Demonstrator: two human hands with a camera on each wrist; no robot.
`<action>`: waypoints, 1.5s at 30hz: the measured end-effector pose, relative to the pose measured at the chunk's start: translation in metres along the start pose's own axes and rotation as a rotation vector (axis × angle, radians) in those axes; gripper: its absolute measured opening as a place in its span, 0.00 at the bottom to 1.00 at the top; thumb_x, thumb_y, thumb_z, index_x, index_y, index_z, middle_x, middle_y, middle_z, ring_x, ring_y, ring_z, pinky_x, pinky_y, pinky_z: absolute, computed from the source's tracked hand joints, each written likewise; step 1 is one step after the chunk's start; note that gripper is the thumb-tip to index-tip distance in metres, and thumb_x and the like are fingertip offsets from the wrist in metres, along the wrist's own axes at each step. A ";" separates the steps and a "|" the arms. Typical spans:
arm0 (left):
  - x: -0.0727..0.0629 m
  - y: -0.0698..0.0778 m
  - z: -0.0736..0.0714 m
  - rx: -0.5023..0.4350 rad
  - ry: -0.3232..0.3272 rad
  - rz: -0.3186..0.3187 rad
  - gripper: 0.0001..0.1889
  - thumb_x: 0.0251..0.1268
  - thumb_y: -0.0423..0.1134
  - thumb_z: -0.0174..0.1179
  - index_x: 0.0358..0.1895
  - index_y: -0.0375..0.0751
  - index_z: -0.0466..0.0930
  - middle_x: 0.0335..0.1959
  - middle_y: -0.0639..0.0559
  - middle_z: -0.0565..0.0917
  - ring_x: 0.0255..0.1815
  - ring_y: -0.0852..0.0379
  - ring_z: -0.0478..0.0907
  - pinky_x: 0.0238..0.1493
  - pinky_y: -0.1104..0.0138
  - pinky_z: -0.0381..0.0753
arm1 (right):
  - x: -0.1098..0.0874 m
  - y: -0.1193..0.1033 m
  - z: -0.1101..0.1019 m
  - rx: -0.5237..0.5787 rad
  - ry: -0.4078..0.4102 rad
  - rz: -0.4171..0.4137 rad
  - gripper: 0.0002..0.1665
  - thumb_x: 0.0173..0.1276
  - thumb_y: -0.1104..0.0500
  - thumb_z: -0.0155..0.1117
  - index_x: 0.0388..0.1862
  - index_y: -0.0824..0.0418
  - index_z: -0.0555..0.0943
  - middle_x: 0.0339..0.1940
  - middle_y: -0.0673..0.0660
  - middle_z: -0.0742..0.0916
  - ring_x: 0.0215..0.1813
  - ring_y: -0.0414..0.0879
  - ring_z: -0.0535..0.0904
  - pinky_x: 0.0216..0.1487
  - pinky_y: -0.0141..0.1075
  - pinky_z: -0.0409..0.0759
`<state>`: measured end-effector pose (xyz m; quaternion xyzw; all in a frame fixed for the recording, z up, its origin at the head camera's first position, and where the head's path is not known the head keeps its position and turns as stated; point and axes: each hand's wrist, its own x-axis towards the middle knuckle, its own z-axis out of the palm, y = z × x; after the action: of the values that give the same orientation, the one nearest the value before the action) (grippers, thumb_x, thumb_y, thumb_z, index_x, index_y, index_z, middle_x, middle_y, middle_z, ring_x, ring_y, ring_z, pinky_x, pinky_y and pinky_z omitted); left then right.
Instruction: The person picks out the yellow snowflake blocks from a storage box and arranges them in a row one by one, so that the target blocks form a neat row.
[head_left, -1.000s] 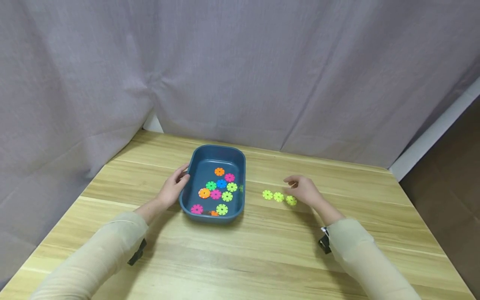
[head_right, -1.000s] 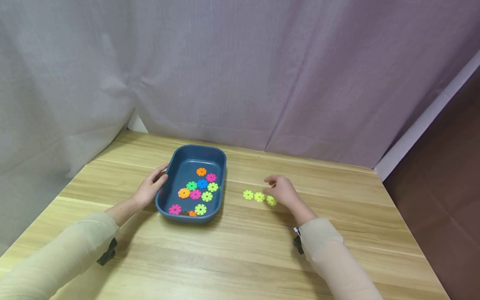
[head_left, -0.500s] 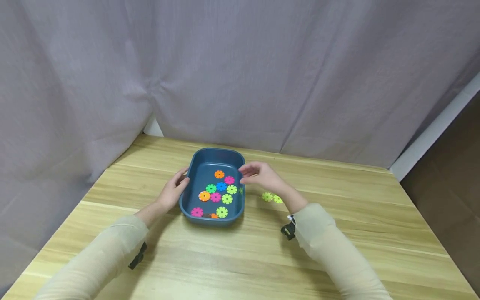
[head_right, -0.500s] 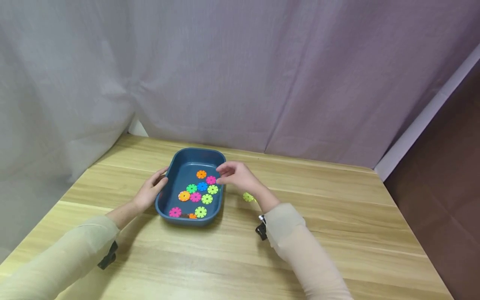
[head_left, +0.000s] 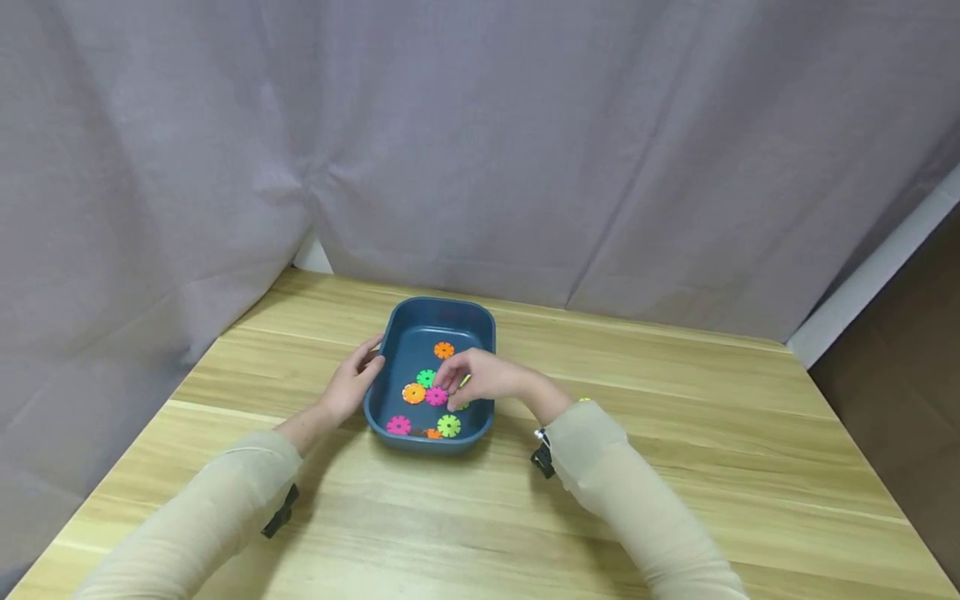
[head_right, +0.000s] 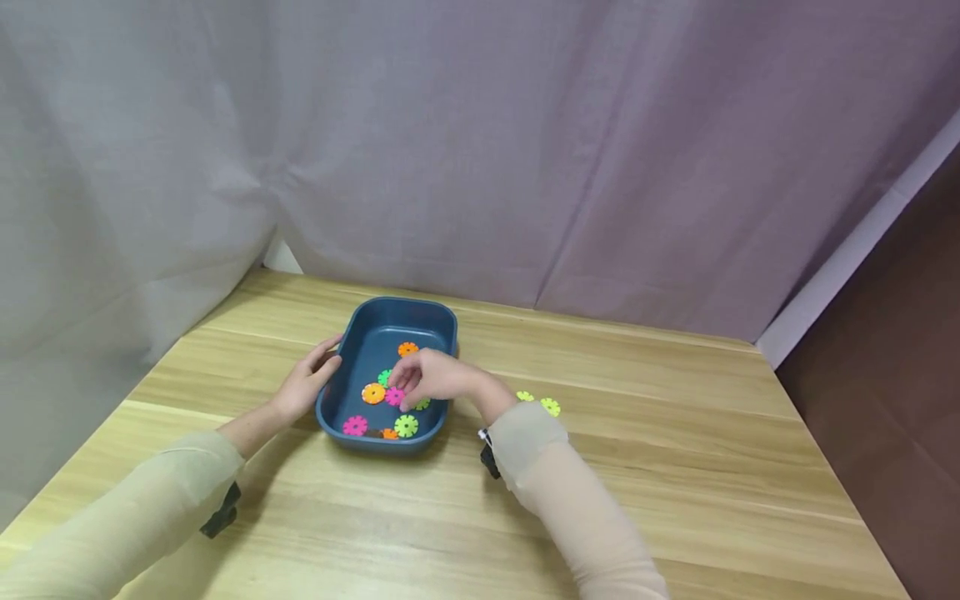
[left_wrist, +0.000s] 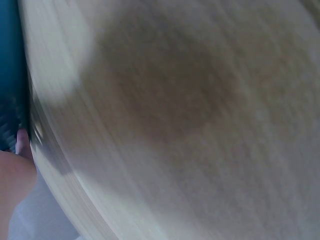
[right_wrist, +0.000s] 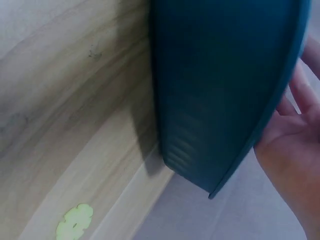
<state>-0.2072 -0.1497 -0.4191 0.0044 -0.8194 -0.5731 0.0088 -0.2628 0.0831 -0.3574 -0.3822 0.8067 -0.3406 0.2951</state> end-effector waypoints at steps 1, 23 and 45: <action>0.000 0.000 0.000 0.002 0.001 0.002 0.26 0.74 0.40 0.41 0.72 0.40 0.54 0.63 0.31 0.69 0.64 0.38 0.67 0.66 0.49 0.65 | 0.001 -0.001 0.001 -0.023 -0.013 0.006 0.20 0.53 0.69 0.69 0.47 0.70 0.79 0.44 0.66 0.84 0.42 0.44 0.79 0.44 0.28 0.79; 0.000 0.005 -0.001 0.006 -0.001 0.004 0.26 0.74 0.40 0.42 0.72 0.40 0.53 0.63 0.30 0.69 0.64 0.39 0.67 0.67 0.50 0.65 | 0.018 -0.014 0.036 -0.574 -0.089 0.233 0.13 0.52 0.71 0.67 0.36 0.61 0.79 0.32 0.50 0.79 0.36 0.42 0.71 0.37 0.29 0.73; -0.023 0.041 -0.004 0.004 -0.036 -0.018 0.26 0.74 0.35 0.39 0.71 0.31 0.51 0.62 0.26 0.67 0.63 0.35 0.65 0.67 0.49 0.64 | 0.024 -0.008 0.050 -0.528 0.176 0.143 0.14 0.51 0.74 0.64 0.39 0.64 0.79 0.35 0.55 0.84 0.38 0.44 0.76 0.42 0.32 0.78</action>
<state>-0.1835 -0.1386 -0.3792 0.0013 -0.8206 -0.5714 -0.0114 -0.2355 0.0432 -0.3857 -0.3569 0.9150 -0.1288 0.1373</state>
